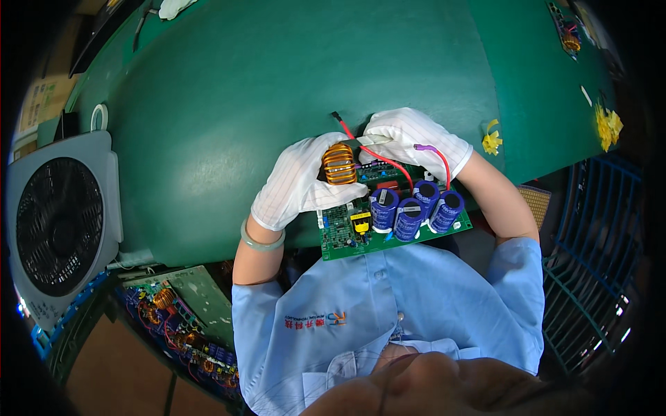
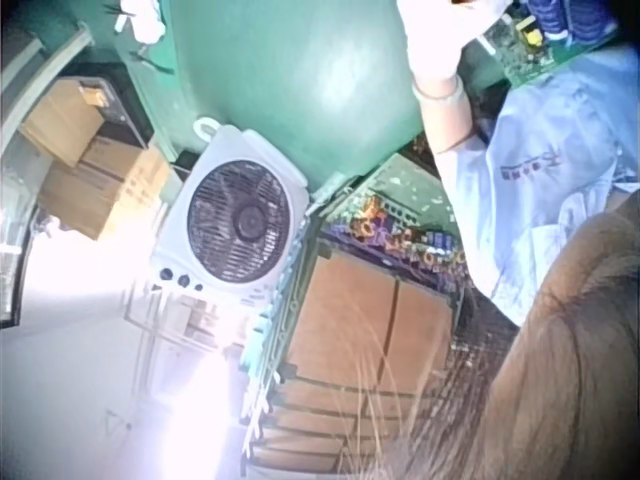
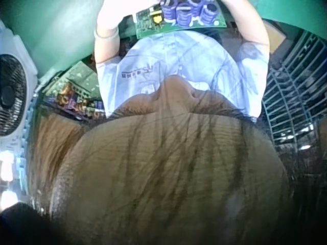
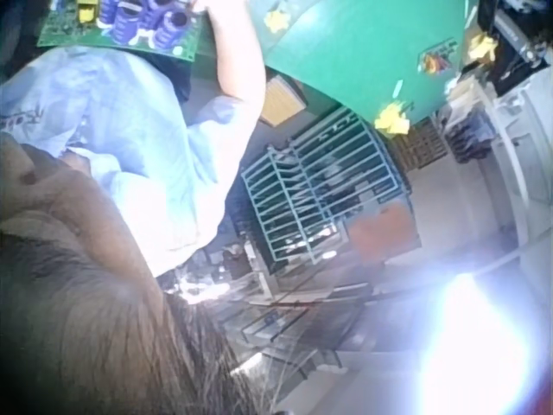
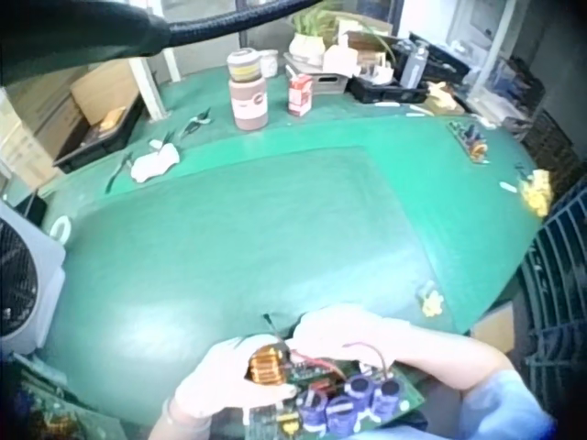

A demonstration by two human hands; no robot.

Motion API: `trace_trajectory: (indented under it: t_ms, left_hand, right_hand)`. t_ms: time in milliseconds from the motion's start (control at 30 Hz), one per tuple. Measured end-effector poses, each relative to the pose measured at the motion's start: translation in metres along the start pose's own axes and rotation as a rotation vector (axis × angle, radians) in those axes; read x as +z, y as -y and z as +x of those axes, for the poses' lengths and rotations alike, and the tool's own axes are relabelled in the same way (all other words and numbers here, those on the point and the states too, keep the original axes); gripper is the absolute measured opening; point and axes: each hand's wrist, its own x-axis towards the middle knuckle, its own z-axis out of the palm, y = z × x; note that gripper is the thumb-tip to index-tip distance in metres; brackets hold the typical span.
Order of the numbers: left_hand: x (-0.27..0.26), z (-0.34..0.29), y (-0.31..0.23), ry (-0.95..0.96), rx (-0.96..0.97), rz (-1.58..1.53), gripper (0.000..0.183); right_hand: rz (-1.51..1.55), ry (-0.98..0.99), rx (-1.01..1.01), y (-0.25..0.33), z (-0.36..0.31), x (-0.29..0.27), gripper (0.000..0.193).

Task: The person picks up green circuit boards from a rack, wipes them with a white cloth, and places them back. They handle the boards one at a time, turning them over to clean both sides before returning them to the rack.

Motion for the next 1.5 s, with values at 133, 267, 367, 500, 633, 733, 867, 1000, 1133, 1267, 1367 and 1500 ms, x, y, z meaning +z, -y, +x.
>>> trace_trajectory:
  t_ms: [133, 267, 367, 500, 633, 733, 867, 1000, 1133, 1267, 1367, 1500]
  left_hand:
    - [0.000, 0.001, 0.000, -0.010, -0.011, -0.017, 0.068]
    - [0.000, 0.002, -0.001, 0.004, -0.034, -0.029, 0.066]
    - [0.000, 0.000, -0.002, 0.004, -0.053, -0.045, 0.065]
    - [0.000, 0.001, 0.002, 0.019, -0.041, -0.044, 0.065]
    - [-0.002, 0.002, -0.001, 0.025, -0.013, -0.025, 0.065]
    - [-0.002, 0.002, 0.000, 0.020, -0.004, -0.022, 0.065]
    - [-0.003, 0.003, -0.001, 0.027, -0.004, -0.005, 0.064]
    - [-0.004, 0.004, -0.003, 0.043, -0.048, -0.014, 0.064]
    - [-0.003, 0.007, -0.002, 0.034, -0.017, -0.008, 0.064]
    - [-0.001, 0.005, 0.001, 0.004, -0.006, -0.019, 0.064]
    - [0.000, 0.007, 0.003, 0.026, -0.002, -0.041, 0.063]
    - [-0.001, 0.007, 0.003, 0.038, -0.001, -0.042, 0.065]
  right_hand:
    - [-0.019, -0.030, -0.043, -0.002, -0.002, 0.000, 0.027]
    - [-0.079, 0.012, 0.027, -0.001, -0.017, -0.025, 0.030]
    - [-0.060, 0.062, -0.036, -0.007, -0.032, -0.038, 0.032]
    - [-0.046, 0.009, -0.090, -0.012, -0.042, -0.026, 0.026]
    - [-0.020, -0.011, -0.070, -0.012, -0.039, -0.021, 0.021]
    - [-0.071, -0.004, -0.060, -0.016, -0.037, -0.019, 0.015]
    - [-0.174, 0.017, -0.055, -0.016, -0.033, -0.018, 0.013]
    - [-0.172, 0.038, -0.008, -0.015, -0.032, -0.020, 0.023]
    - [0.004, -0.034, 0.194, -0.021, -0.038, -0.037, 0.039]
    - [0.147, -0.068, -0.042, -0.040, -0.061, -0.049, 0.032]
    - [-0.002, -0.127, 0.016, -0.049, -0.067, -0.033, 0.031]
    - [-0.068, -0.130, 0.127, -0.050, -0.065, -0.029, 0.029]
